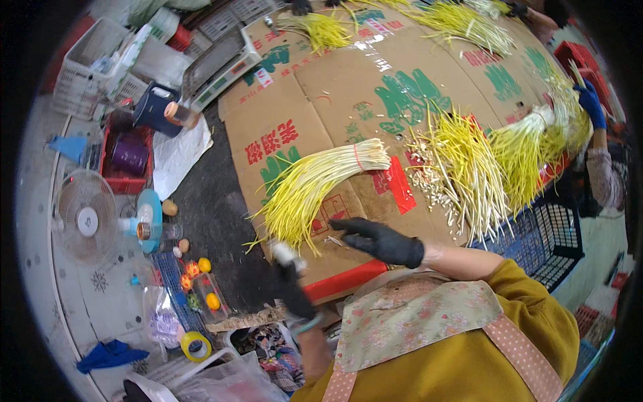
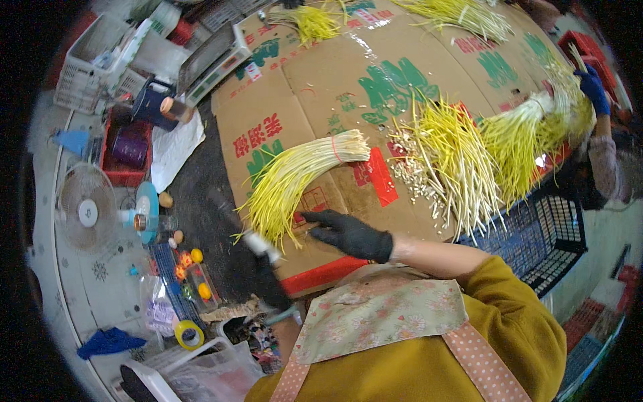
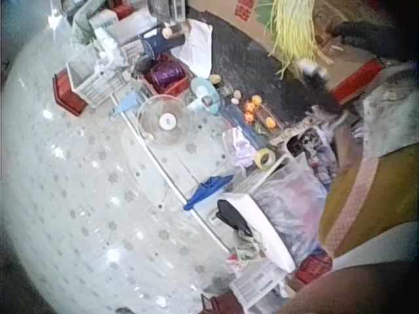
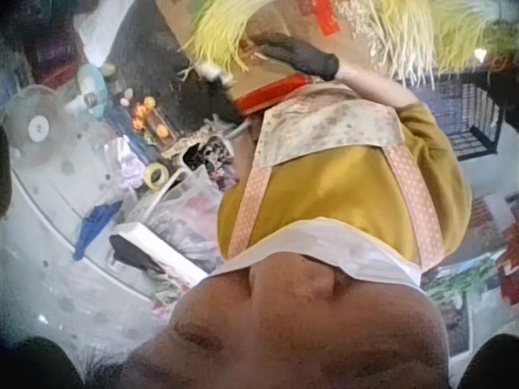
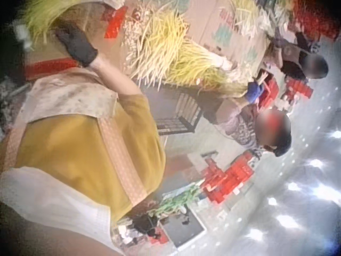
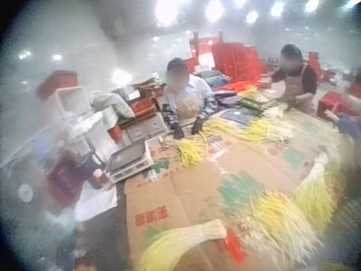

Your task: The person repeatedly picks up bundles of yellow and white stalks, aligns them, and places them into a blue crate. The person also uses a knife to trim the ends of the stalks on a cardboard surface.

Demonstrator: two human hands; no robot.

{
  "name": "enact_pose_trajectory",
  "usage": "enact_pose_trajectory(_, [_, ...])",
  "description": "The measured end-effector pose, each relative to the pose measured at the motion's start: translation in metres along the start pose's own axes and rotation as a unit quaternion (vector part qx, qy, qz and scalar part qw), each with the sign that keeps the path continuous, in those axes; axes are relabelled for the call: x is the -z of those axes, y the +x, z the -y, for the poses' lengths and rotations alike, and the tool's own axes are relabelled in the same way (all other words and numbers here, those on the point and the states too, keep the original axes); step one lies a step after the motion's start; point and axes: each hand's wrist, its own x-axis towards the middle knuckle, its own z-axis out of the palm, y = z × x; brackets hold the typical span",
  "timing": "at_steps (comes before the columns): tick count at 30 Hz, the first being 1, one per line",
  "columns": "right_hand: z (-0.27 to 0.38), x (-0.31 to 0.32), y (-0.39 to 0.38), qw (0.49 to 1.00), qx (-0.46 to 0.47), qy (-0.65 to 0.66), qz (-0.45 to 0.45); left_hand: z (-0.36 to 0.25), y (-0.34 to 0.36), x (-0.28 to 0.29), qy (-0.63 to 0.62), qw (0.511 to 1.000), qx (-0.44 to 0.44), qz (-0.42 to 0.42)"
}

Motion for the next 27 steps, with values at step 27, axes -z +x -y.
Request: enact_pose_trajectory(27, [-0.035, 0.064, -0.106, 0.889, -0.162, 0.018, -0.428, -0.039, 0.128, -0.221, 0.524, 0.678, -0.404, 0.319])
